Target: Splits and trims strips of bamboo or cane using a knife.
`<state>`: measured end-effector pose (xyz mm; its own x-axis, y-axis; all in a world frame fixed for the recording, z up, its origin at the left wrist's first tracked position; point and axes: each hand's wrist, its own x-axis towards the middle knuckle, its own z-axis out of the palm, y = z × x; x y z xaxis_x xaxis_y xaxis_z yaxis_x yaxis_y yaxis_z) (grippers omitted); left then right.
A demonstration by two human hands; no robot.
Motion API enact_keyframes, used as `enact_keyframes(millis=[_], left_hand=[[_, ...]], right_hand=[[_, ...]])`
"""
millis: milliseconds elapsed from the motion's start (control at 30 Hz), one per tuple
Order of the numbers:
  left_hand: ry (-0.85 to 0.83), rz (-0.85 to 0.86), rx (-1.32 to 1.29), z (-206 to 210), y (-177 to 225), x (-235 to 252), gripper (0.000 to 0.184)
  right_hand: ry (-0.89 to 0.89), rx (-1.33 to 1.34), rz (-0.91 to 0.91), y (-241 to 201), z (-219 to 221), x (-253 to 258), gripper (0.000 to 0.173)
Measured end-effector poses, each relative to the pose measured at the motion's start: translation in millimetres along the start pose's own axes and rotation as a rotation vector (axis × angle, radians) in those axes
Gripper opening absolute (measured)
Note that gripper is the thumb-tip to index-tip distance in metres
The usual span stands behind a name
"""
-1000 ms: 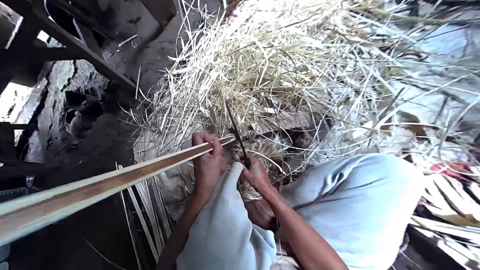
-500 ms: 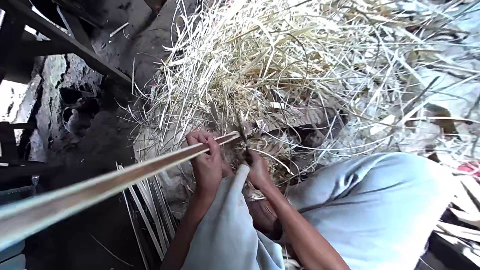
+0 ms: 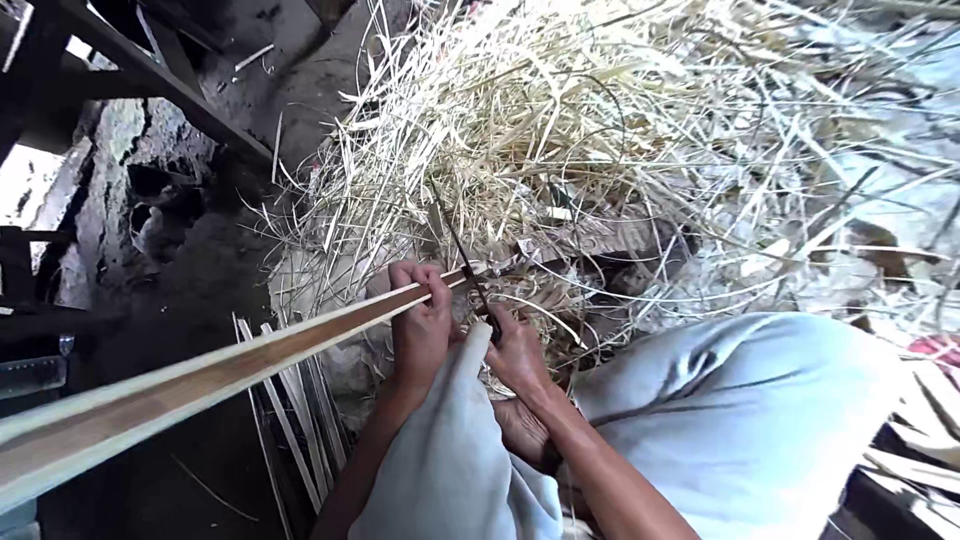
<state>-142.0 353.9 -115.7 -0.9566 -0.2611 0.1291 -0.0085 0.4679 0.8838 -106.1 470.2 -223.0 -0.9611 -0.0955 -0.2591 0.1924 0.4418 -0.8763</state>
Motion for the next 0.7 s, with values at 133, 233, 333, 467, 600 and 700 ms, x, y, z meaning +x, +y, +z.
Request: enact_keyframes(millis=[133, 233, 333, 467, 600, 700], left_hand=[[0.015, 0.038, 0.07, 0, -1, -2, 0.008], [0.04, -0.026, 0.024, -4, -7, -2, 0.009], [0.004, 0.004, 0.051, -3, -5, -1, 0.007], [-0.018, 0.013, 0.055, -6, -4, -3, 0.006], [0.009, -0.024, 0.028, -5, -7, -1, 0.008], [-0.056, -0.008, 0.083, -4, 0, -2, 0.007]], right_hand=[[-0.039, 0.025, 0.08, 25, 8, 12, 0.034], [-0.048, 0.052, 0.101, 17, 5, 9, 0.032], [-0.008, 0.007, -0.001, 6, 1, 3, 0.032], [-0.086, 0.03, 0.104, 32, 8, 16, 0.029], [-0.086, -0.01, 0.121, 13, -3, 9, 0.03], [-0.033, -0.005, 0.033, 17, 2, 7, 0.033]])
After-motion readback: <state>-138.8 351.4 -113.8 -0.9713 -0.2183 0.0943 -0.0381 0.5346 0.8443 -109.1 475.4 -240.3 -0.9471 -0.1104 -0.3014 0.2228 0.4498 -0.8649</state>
